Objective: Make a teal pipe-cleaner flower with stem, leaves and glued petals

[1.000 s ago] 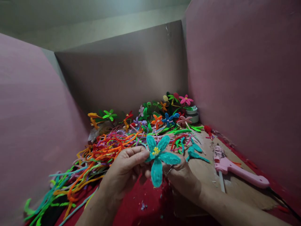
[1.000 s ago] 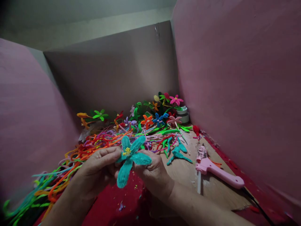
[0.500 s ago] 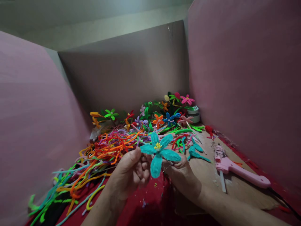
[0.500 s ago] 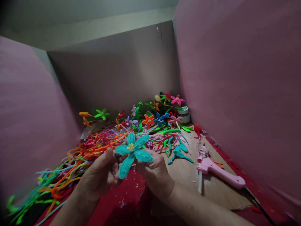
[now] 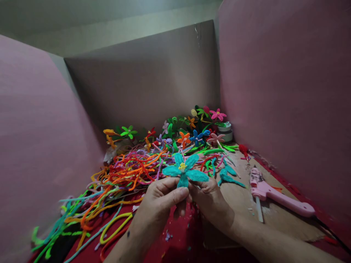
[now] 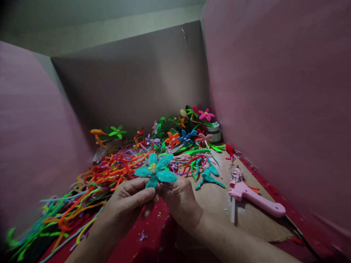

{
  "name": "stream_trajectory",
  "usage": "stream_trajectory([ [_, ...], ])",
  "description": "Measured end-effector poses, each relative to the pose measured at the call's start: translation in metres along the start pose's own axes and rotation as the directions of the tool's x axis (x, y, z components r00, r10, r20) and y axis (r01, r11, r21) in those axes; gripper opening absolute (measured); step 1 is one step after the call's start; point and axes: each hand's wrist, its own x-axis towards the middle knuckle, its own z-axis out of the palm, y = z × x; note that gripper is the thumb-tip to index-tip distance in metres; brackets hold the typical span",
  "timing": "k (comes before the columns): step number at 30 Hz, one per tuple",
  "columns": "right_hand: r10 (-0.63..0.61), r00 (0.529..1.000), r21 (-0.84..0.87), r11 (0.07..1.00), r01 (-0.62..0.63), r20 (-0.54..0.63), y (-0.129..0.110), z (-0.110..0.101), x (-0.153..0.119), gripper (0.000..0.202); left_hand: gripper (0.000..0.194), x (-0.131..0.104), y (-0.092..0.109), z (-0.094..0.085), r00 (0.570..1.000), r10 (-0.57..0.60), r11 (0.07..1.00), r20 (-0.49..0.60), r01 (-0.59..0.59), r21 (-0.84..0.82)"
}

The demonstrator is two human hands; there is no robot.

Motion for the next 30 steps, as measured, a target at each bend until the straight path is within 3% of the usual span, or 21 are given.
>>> stream_trajectory([
  [5, 0.064, 0.998, -0.021, 0.998, -0.064, -0.017, 0.002, 0.002, -0.001, 0.034, 0.013, 0.003, -0.004, -0.006, 0.999, 0.034, 0.998, 0.012, -0.034, 0.06],
  [13, 0.059, 0.996, 0.026, 0.998, -0.058, -0.061, -0.001, -0.001, 0.001, 0.033, 0.014, 0.002, 0.001, -0.007, 0.999, -0.005, 0.999, 0.033, 0.004, 0.032],
  [21, 0.111, 0.994, 0.077, 0.991, -0.111, -0.002, 0.003, -0.002, -0.001, 0.028, 0.012, -0.001, 0.007, -0.006, 0.995, 0.057, 0.973, -0.085, -0.037, 0.229],
  [26, 0.103, 0.994, 0.108, 0.989, -0.098, -0.035, 0.007, -0.002, 0.002, 0.021, 0.013, -0.002, 0.015, -0.024, 0.99, -0.134, 0.944, 0.04, 0.115, 0.309],
  [28, 0.117, 0.992, 0.125, 0.986, -0.11, -0.048, 0.009, -0.002, 0.001, 0.02, 0.011, 0.001, 0.016, -0.033, 0.991, -0.135, 0.943, -0.012, 0.132, 0.307],
  [30, 0.124, 0.991, 0.129, 0.985, -0.117, -0.05, 0.01, -0.001, 0.0, 0.02, 0.015, 0.005, 0.014, -0.04, 0.986, -0.071, 0.968, -0.15, 0.105, 0.23],
])
